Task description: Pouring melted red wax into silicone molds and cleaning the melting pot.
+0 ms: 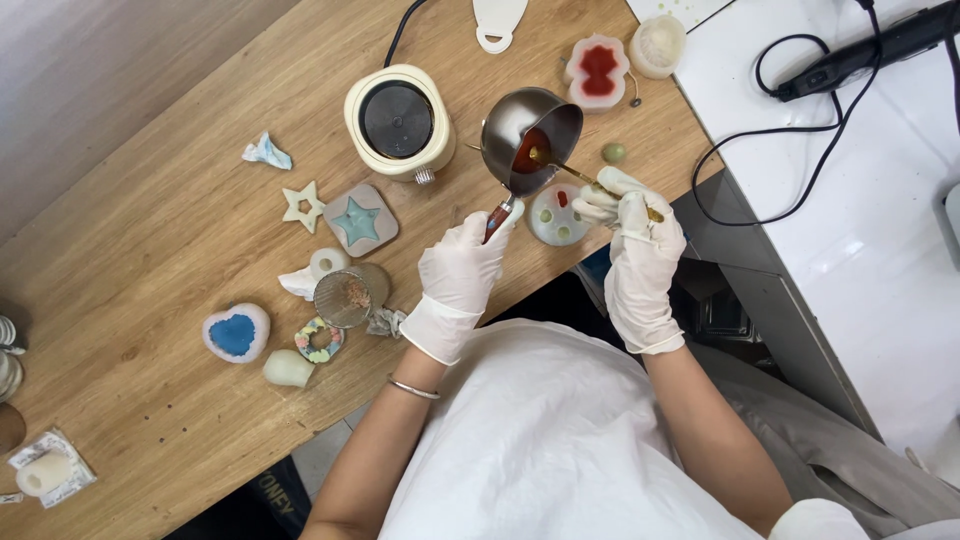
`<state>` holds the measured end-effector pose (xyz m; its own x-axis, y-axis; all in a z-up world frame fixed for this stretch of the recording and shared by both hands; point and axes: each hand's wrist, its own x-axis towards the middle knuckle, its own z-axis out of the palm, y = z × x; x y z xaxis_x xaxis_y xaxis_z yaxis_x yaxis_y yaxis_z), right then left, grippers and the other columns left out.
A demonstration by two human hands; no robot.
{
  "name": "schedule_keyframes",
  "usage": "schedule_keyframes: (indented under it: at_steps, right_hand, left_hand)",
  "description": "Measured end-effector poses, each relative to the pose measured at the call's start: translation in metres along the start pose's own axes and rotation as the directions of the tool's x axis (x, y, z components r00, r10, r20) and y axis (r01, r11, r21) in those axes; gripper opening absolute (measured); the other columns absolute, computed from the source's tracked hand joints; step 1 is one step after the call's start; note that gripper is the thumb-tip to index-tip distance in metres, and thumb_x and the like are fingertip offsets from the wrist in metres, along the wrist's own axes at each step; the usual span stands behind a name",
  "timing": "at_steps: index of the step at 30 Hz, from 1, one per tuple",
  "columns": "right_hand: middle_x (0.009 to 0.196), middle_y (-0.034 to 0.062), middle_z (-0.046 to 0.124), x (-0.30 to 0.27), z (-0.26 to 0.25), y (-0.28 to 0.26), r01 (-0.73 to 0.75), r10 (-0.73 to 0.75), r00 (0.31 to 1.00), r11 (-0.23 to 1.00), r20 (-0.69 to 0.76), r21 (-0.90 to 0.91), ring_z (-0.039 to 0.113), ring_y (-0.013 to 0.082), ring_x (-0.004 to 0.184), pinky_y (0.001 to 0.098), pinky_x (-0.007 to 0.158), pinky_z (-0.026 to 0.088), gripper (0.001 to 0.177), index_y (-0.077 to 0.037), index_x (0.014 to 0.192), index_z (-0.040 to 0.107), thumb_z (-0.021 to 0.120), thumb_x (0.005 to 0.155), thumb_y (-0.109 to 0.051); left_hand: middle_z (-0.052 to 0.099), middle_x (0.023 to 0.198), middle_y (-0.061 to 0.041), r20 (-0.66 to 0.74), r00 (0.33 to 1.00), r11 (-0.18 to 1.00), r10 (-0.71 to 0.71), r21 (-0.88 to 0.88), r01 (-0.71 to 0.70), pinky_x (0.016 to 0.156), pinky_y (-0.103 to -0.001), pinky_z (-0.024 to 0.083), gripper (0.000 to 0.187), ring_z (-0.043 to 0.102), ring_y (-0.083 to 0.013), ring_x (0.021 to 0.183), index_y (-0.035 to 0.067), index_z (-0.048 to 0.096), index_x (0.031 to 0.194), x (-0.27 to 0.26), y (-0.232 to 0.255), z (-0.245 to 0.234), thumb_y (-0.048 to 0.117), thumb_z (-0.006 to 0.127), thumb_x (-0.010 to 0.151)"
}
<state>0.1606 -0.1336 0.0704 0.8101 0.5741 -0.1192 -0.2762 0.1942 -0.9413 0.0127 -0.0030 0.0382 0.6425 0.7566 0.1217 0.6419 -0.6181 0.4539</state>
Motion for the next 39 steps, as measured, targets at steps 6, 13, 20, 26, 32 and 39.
schedule_keyframes:
  at_steps: [6,13,20,26,32,39]
  right_hand:
    - [0.119,0.0208,0.070,0.000,0.001,0.008,-0.051,0.051,0.998,0.999,-0.035,0.005,0.073,0.0263,0.103,0.0391,0.097,0.062,0.035,0.011,0.131,0.057,0.046,0.113,-0.016]
    - [0.112,0.0245,0.071,-0.003,-0.004,0.020,-0.175,0.190,0.977,0.973,-0.095,0.152,0.074,0.0281,0.095,0.0385,0.092,0.063,0.037,0.013,0.127,0.057,0.045,0.111,-0.018]
    - [0.107,0.0257,0.070,-0.010,-0.017,0.017,-0.161,0.185,0.978,0.964,-0.100,0.214,0.073,0.0270,0.091,0.0379,0.088,0.062,0.037,0.015,0.126,0.057,0.048,0.112,-0.018]
    - [0.104,0.0241,0.071,-0.014,-0.037,0.024,-0.142,0.169,0.973,0.976,-0.158,0.166,0.073,0.0263,0.088,0.0373,0.084,0.062,0.036,0.013,0.125,0.058,0.048,0.113,-0.019]
    - [0.109,0.0221,0.071,-0.015,-0.054,0.047,-0.129,0.126,0.974,0.992,-0.189,-0.005,0.074,0.0268,0.091,0.0367,0.085,0.062,0.034,0.010,0.126,0.058,0.048,0.112,-0.019]
    - [0.124,0.0189,0.069,-0.028,-0.051,0.049,0.252,-0.205,0.968,0.829,0.147,-0.500,0.073,0.0248,0.106,0.0358,0.095,0.062,0.025,0.008,0.130,0.057,0.050,0.114,-0.010]
  left_hand:
    - [0.068,0.069,-0.009,-0.001,0.998,0.997,0.061,-0.044,-0.061,0.049,-0.047,0.051,0.030,0.068,-0.0325,0.061,0.013,0.060,0.084,-0.003,0.001,-0.001,0.038,0.068,0.098]
    - [0.068,0.066,-0.009,0.061,0.998,0.999,0.011,-0.044,-0.008,0.048,-0.046,0.051,0.032,0.067,-0.0323,0.058,0.015,0.060,0.081,-0.010,0.000,0.004,0.040,0.069,0.097]
    - [0.068,0.068,-0.009,0.055,0.998,0.999,0.022,-0.050,-0.019,0.050,-0.047,0.052,0.029,0.068,-0.0323,0.061,0.014,0.061,0.085,-0.012,-0.012,0.017,0.039,0.068,0.097]
    - [0.070,0.070,-0.009,0.107,0.994,0.999,-0.027,-0.016,0.029,0.052,-0.048,0.053,0.023,0.069,-0.0331,0.060,0.014,0.064,0.093,-0.017,-0.034,0.027,0.037,0.067,0.095]
    - [0.068,0.060,-0.007,0.151,0.982,0.992,-0.118,-0.036,0.125,0.051,-0.047,0.053,0.024,0.069,-0.0303,0.055,0.014,0.065,0.096,-0.019,-0.035,0.016,0.038,0.067,0.095]
    - [0.066,0.059,-0.009,0.098,0.991,0.996,-0.086,0.001,0.087,0.050,-0.045,0.053,0.028,0.068,-0.0306,0.055,0.013,0.066,0.094,-0.021,-0.035,0.014,0.040,0.068,0.096]
